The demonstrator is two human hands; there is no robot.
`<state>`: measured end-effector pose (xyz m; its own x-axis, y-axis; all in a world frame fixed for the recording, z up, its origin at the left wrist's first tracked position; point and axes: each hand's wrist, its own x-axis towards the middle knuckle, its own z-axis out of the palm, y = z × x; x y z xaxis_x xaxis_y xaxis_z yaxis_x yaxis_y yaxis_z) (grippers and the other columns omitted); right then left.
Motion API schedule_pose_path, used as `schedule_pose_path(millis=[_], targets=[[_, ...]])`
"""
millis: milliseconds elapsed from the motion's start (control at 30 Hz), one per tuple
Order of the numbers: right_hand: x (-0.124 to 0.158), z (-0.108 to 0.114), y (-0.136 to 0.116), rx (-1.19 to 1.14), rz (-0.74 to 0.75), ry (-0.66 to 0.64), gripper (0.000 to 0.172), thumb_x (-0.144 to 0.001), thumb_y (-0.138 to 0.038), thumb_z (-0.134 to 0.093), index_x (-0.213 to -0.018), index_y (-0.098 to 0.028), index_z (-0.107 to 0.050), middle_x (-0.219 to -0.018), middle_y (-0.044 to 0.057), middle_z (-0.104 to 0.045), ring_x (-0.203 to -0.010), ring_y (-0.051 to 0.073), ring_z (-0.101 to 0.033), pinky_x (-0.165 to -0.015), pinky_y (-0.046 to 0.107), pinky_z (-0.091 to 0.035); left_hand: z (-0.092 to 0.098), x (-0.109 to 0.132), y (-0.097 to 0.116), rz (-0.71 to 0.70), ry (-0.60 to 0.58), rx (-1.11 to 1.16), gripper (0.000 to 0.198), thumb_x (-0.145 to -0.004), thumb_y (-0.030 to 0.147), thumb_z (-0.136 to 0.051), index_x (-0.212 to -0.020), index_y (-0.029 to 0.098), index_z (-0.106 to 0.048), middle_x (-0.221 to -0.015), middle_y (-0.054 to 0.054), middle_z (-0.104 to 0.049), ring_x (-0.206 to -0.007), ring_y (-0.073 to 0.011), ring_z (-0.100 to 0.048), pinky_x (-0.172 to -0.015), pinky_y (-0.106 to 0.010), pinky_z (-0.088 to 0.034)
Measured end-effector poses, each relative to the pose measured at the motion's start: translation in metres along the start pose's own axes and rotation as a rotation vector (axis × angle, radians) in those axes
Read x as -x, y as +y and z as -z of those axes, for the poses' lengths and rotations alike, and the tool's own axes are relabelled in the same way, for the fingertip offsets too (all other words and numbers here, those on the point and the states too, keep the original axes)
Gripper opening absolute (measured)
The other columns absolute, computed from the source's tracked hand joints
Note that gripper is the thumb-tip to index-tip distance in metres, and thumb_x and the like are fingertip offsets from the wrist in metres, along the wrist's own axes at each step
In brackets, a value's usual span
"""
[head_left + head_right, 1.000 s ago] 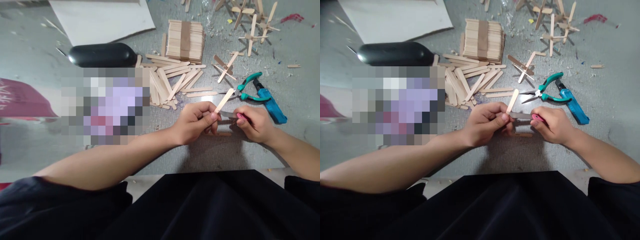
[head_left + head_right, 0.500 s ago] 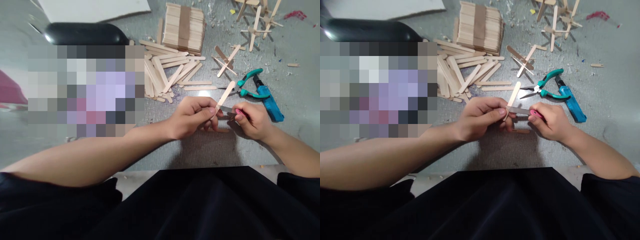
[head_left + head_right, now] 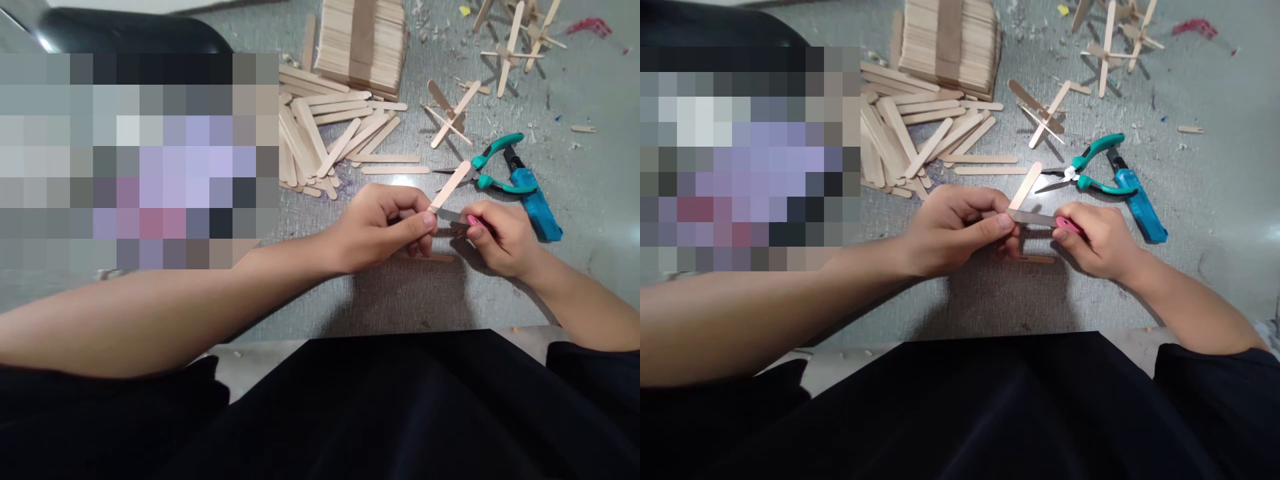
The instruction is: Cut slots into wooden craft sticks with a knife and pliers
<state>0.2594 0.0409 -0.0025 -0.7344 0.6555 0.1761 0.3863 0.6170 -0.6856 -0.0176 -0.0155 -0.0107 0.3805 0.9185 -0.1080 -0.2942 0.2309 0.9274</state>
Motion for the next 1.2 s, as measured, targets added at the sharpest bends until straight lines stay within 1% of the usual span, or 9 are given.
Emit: schedule_pose_path(millis=[167, 300, 400, 600, 767, 900, 1000, 1100, 1200], targets=[[0.001, 0.0, 0.001, 0.038, 0.005, -0.017, 0.055, -0.127, -0.07, -0.046, -0.105, -0.025, -0.069, -0.077, 0.0, -0.066, -0.063, 0.017, -0.053, -0.066, 0.037, -0.04, 0.002, -0.002, -0.001, -0.027, -0.027, -0.034, 0.05, -0.102, 0.062, -0.098, -0.084, 0.019, -0.079, -0.072, -0.005, -0.083, -0.056, -0.0124, -0.07, -0.056, -0.022, -0.061], [0.001, -0.001, -0.001, 0.067, 0.005, -0.038, 0.061, -0.127, -0.074, -0.04, -0.09, -0.027, -0.053, -0.074, 0.0, -0.057, -0.063, 0.017, -0.045, -0.063, 0.039, -0.032, 0.004, -0.003, -0.002, -0.067, -0.06, -0.045, 0.053, -0.101, 0.063, -0.099, -0.082, 0.018, -0.082, -0.071, -0.006, -0.082, -0.057, -0.0125, -0.069, -0.058, -0.022, -0.061], [0.001, -0.002, -0.002, 0.084, 0.027, -0.024, 0.063, -0.127, -0.077, -0.036, -0.088, -0.028, -0.046, -0.077, 0.0, -0.055, -0.066, 0.017, -0.044, -0.063, 0.04, -0.029, 0.005, -0.003, -0.001, -0.072, -0.078, -0.063, 0.05, -0.101, 0.061, -0.1, -0.082, 0.017, -0.085, -0.07, -0.007, -0.08, -0.058, -0.0143, -0.07, -0.059, -0.023, -0.06], [0.001, -0.005, -0.003, 0.184, 0.053, -0.013, 0.068, -0.127, -0.078, -0.027, -0.097, -0.026, -0.059, -0.085, 0.004, -0.062, -0.074, 0.02, -0.051, -0.068, 0.041, -0.034, 0.005, 0.0, 0.003, -0.092, -0.117, -0.158, 0.045, -0.105, 0.061, -0.095, -0.087, 0.02, -0.09, -0.072, -0.007, -0.083, -0.062, -0.017, -0.074, -0.058, -0.025, -0.059], [-0.001, -0.006, -0.005, 0.261, 0.105, -0.021, 0.066, -0.128, -0.074, -0.024, -0.09, -0.027, -0.051, -0.081, 0.004, -0.059, -0.071, 0.021, -0.047, -0.067, 0.042, -0.029, 0.007, -0.004, 0.005, -0.096, -0.19, -0.154, 0.045, -0.102, 0.057, -0.098, -0.079, 0.019, -0.089, -0.066, -0.007, -0.079, -0.056, -0.015, -0.07, -0.051, -0.023, -0.048], [-0.002, -0.007, -0.003, 0.307, 0.114, -0.044, 0.07, -0.128, -0.074, -0.02, -0.091, -0.026, -0.056, -0.081, 0.005, -0.06, -0.072, 0.021, -0.05, -0.067, 0.042, -0.03, 0.01, 0.0, 0.007, -0.058, -0.22, -0.239, 0.044, -0.108, 0.051, -0.09, -0.077, 0.02, -0.084, -0.063, -0.002, -0.074, -0.052, -0.0117, -0.061, -0.05, -0.023, -0.04], [-0.003, -0.009, -0.003, 0.313, 0.162, -0.014, 0.071, -0.128, -0.074, -0.02, -0.088, -0.026, -0.053, -0.079, 0.003, -0.058, -0.069, 0.02, -0.046, -0.066, 0.042, -0.026, 0.013, 0.004, 0.007, -0.022, -0.217, -0.322, 0.041, -0.111, 0.047, -0.087, -0.08, 0.021, -0.082, -0.063, 0.0, -0.072, -0.051, -0.0093, -0.055, -0.052, -0.024, -0.038], [-0.004, -0.011, -0.004, 0.294, 0.184, 0.007, 0.071, -0.128, -0.075, -0.02, -0.086, -0.026, -0.05, -0.078, 0.003, -0.057, -0.067, 0.019, -0.042, -0.066, 0.042, -0.024, 0.014, 0.003, 0.004, -0.027, -0.268, -0.342, 0.04, -0.111, 0.049, -0.085, -0.082, 0.021, -0.081, -0.063, 0.001, -0.073, -0.05, -0.0093, -0.055, -0.05, -0.024, -0.035], [-0.004, -0.012, -0.004, 0.3, 0.178, 0.011, 0.075, -0.128, -0.075, -0.019, -0.086, -0.025, -0.055, -0.079, 0.003, -0.057, -0.068, 0.019, -0.043, -0.065, 0.042, -0.026, 0.013, -0.001, -0.002, -0.053, -0.266, -0.336, 0.049, -0.11, 0.058, -0.083, -0.077, 0.022, -0.077, -0.059, 0.001, -0.069, -0.049, -0.0099, -0.054, -0.049, -0.025, -0.034]])
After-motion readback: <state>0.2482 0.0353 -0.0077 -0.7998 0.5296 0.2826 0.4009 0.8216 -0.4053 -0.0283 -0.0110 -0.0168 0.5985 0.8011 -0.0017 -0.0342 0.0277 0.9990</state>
